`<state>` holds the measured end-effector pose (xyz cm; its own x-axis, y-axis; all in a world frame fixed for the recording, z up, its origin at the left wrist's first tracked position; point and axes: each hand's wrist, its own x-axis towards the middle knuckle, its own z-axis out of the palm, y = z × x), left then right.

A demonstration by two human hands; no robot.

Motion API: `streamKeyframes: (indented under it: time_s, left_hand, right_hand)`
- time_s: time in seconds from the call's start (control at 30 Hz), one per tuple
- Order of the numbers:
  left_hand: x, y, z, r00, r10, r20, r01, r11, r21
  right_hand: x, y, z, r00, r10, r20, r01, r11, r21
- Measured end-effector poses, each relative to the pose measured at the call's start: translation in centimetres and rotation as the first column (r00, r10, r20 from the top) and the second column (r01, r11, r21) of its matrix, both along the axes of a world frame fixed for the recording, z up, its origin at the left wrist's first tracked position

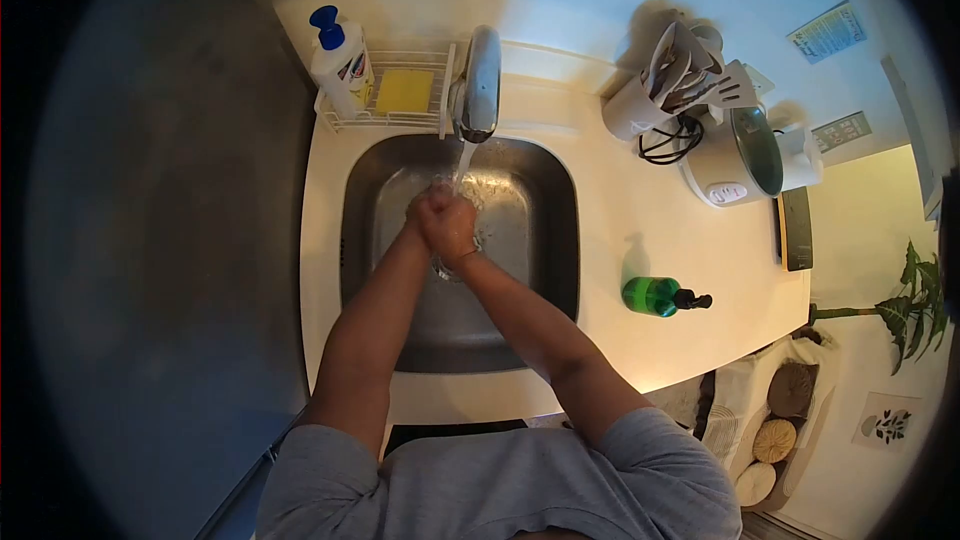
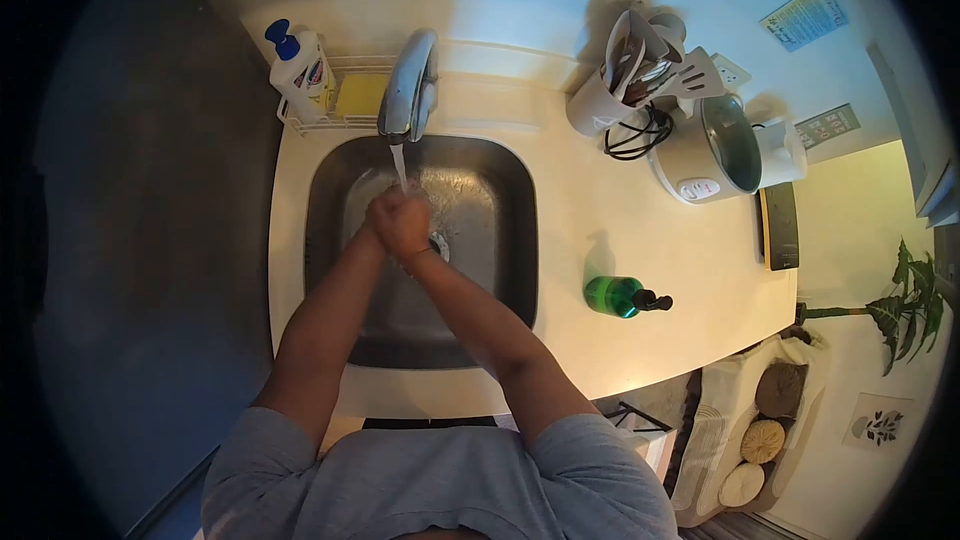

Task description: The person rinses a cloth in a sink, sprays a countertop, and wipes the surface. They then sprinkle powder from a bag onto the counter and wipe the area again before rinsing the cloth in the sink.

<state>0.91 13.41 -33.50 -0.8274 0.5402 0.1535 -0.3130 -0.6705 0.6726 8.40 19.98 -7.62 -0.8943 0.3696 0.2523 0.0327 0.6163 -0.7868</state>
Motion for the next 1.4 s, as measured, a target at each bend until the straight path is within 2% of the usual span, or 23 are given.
streamKeyframes:
  time_s: [0.03, 0.1, 0.13, 0.2, 0.27, 0.4, 0.47, 0.5, 0.53, 0.57, 0.6, 0.63, 0.67, 0.7, 0.73, 0.8, 0.83, 0.87, 0.9, 1.03, 1.1, 1.23, 1.4]
  left_hand:
    - [2.7, 0.2, 6.8, 1.000, -0.005, 0.006, 0.005, 1.000, -0.006]
    - [6.4, 1.2, 25.3, 0.678, 0.363, 0.639, 0.139, 0.790, -0.597]
    - [6.6, 0.7, 27.2, 0.676, 0.362, 0.642, 0.147, 0.788, -0.598]
    - [6.7, -0.3, 28.7, 0.690, 0.043, 0.723, 0.221, 0.938, -0.267]
    - [5.7, -2.3, 27.9, 0.750, 0.060, 0.659, 0.132, 0.962, -0.238]
    - [4.9, -5.4, 27.1, 0.796, 0.141, 0.588, -0.064, 0.987, -0.149]
    - [5.7, -3.6, 25.9, 0.719, 0.122, 0.685, -0.045, 0.991, -0.130]
    - [6.0, -3.0, 24.5, 0.627, 0.112, 0.771, -0.037, 0.993, -0.115]
    - [6.2, -2.6, 21.2, 0.624, 0.111, 0.773, -0.030, 0.993, -0.118]
    - [6.3, -1.9, 16.7, 0.738, -0.319, 0.595, 0.122, 0.930, 0.347]
    - [6.5, -1.4, 14.2, 0.749, -0.622, 0.227, 0.322, 0.641, 0.696]
    - [6.8, -1.2, 14.5, 0.745, -0.625, 0.231, 0.322, 0.641, 0.697]
    - [6.8, -1.2, 15.6, 0.899, -0.380, 0.217, 0.293, 0.890, 0.349]
    - [7.0, -1.1, 17.2, 0.986, -0.142, 0.090, 0.146, 0.988, -0.045]
    - [7.0, -0.5, 20.9, 0.985, -0.145, 0.089, 0.150, 0.987, -0.049]
    - [7.3, 1.1, 28.7, 0.912, 0.137, 0.387, 0.293, 0.444, -0.847]
    - [7.0, 0.5, 25.3, 0.912, 0.133, 0.389, 0.295, 0.447, -0.844]
    - [6.5, -0.8, 19.2, 0.930, -0.032, 0.367, 0.227, 0.834, -0.503]
    - [6.3, -1.5, 15.8, 0.951, -0.161, 0.264, 0.169, 0.986, -0.010]
    - [7.1, -0.1, 19.9, 0.839, -0.016, 0.543, 0.219, 0.924, -0.312]
    - [7.4, 0.3, 21.2, 0.732, 0.133, 0.668, 0.291, 0.826, -0.483]
    - [7.6, -0.3, 15.8, 0.953, -0.055, 0.298, 0.114, 0.976, -0.185]
    - [7.7, 0.2, 24.4, 0.736, 0.229, 0.638, 0.279, 0.756, -0.593]
  right_hand:
    - [0.2, -0.2, -0.7, 0.994, -0.047, 0.096, 0.039, 0.995, 0.089]
    - [-1.0, 3.6, -2.8, 0.997, -0.029, 0.075, 0.043, 0.982, -0.186]
    - [-1.5, 5.7, -4.2, 0.971, -0.094, 0.218, 0.143, 0.965, -0.220]
    - [-1.0, 7.2, -5.2, 0.921, -0.143, 0.363, 0.243, 0.938, -0.248]
    - [0.3, 8.6, -5.1, 0.829, 0.344, 0.442, 0.290, 0.411, -0.864]
    - [3.5, 9.3, -0.4, 0.813, 0.377, 0.445, -0.105, 0.845, -0.524]
    - [3.6, 6.5, 5.2, 0.981, 0.195, 0.009, -0.024, 0.166, -0.986]
    - [3.5, 4.6, 3.9, 0.981, 0.193, 0.010, -0.022, 0.162, -0.986]
    - [3.4, 2.3, 1.8, 0.979, 0.204, 0.013, -0.087, 0.468, -0.879]
    - [3.4, 0.8, 0.5, 0.977, 0.214, 0.020, -0.145, 0.726, -0.672]
    - [3.6, -0.2, 1.3, 0.978, 0.207, 0.026, -0.136, 0.728, -0.672]
    - [3.7, -1.4, 3.1, 0.982, 0.155, -0.107, -0.186, 0.892, -0.412]
    - [3.7, -2.1, 4.2, 0.957, 0.150, -0.249, -0.183, 0.976, -0.114]
    - [3.1, -1.2, 3.5, 0.958, 0.147, -0.248, -0.181, 0.976, -0.121]
    - [1.8, 0.7, 2.1, 0.996, 0.014, -0.087, -0.029, 0.984, -0.177]
    - [0.7, 2.4, 0.6, 0.992, -0.098, 0.077, 0.110, 0.978, -0.177]
    - [1.1, 1.6, 0.3, 0.992, -0.101, 0.078, 0.113, 0.978, -0.173]
    - [2.1, -0.3, 1.2, 0.995, -0.046, -0.084, 0.035, 0.992, -0.120]
    - [2.7, -1.4, 1.7, 0.970, 0.019, -0.241, -0.034, 0.998, -0.056]
    - [2.2, 0.4, 0.7, 0.957, 0.227, -0.183, -0.233, 0.973, -0.008]
    - [1.0, 2.5, 0.7, 0.958, -0.027, 0.286, 0.076, 0.984, -0.163]
    - [3.8, -1.8, 2.0, 0.977, 0.128, -0.173, -0.131, 0.991, -0.006]
    - [1.9, 2.6, 0.6, 0.978, 0.151, 0.144, -0.129, 0.980, -0.152]
